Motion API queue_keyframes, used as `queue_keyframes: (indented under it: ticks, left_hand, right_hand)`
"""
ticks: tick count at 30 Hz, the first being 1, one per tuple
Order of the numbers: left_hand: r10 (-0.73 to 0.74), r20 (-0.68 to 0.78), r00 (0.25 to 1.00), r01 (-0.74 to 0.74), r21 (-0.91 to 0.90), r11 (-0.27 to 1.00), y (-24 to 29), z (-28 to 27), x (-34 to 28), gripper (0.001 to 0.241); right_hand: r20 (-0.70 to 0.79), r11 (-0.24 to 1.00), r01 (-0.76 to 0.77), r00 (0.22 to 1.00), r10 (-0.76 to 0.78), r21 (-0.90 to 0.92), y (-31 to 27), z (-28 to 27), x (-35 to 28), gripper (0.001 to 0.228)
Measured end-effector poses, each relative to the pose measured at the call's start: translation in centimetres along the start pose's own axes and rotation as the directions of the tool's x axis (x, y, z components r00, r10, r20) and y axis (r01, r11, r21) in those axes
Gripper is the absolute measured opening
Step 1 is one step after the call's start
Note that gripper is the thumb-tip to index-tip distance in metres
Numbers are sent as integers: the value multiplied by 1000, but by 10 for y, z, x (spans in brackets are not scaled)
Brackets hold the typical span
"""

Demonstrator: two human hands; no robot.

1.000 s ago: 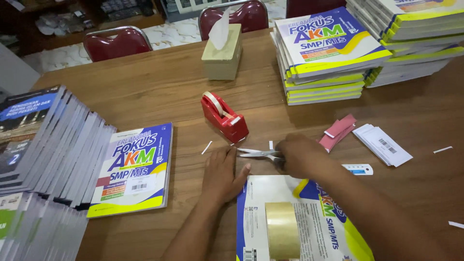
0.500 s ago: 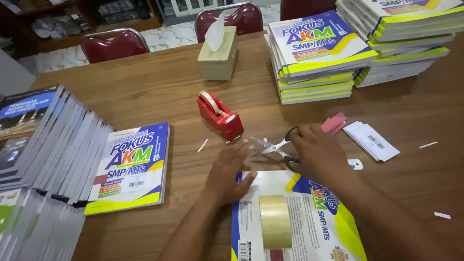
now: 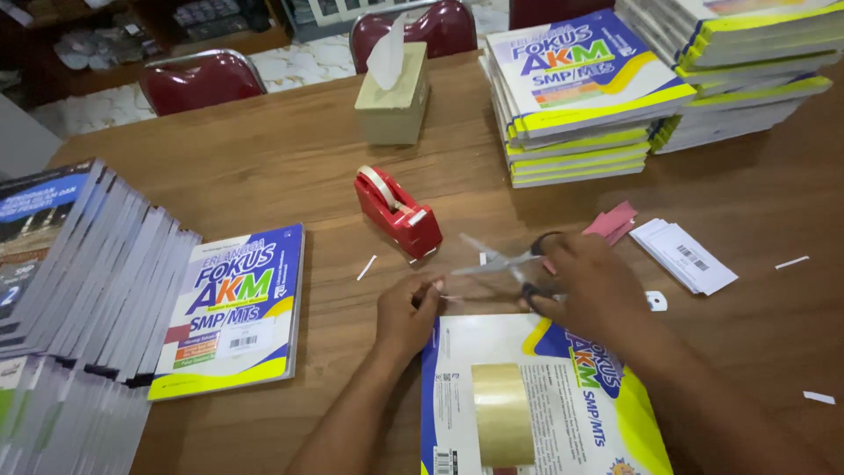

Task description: Labeling and applying protective tape to school books at a desk.

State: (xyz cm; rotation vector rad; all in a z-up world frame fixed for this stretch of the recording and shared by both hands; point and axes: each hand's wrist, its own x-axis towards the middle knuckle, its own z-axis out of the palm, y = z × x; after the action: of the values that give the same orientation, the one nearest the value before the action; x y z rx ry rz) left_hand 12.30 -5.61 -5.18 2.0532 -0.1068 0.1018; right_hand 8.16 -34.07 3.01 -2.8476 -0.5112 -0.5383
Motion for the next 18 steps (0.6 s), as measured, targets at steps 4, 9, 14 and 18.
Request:
queue_keyframes:
  ticks: [4, 9, 14, 18]
  left_hand:
    - [340, 42, 939, -343, 126, 931, 26, -3, -7, 41]
    - [549, 61, 833, -553, 128, 824, 37, -10, -15, 52]
    - [611, 36, 791, -608, -64, 791, 58, -31, -52, 87]
    - [774, 69, 629, -750, -207, 628, 58, -29, -91, 109]
  right_hand:
    - [116, 957, -274, 958, 262, 98, 5, -15, -16, 70]
    - [219, 677, -564, 820, 529, 473, 3, -13, -58, 58]
    - [282, 276, -437, 842, 459, 856, 17, 4, -127, 23]
    - [504, 307, -647, 748, 432, 698, 16, -23, -171, 33]
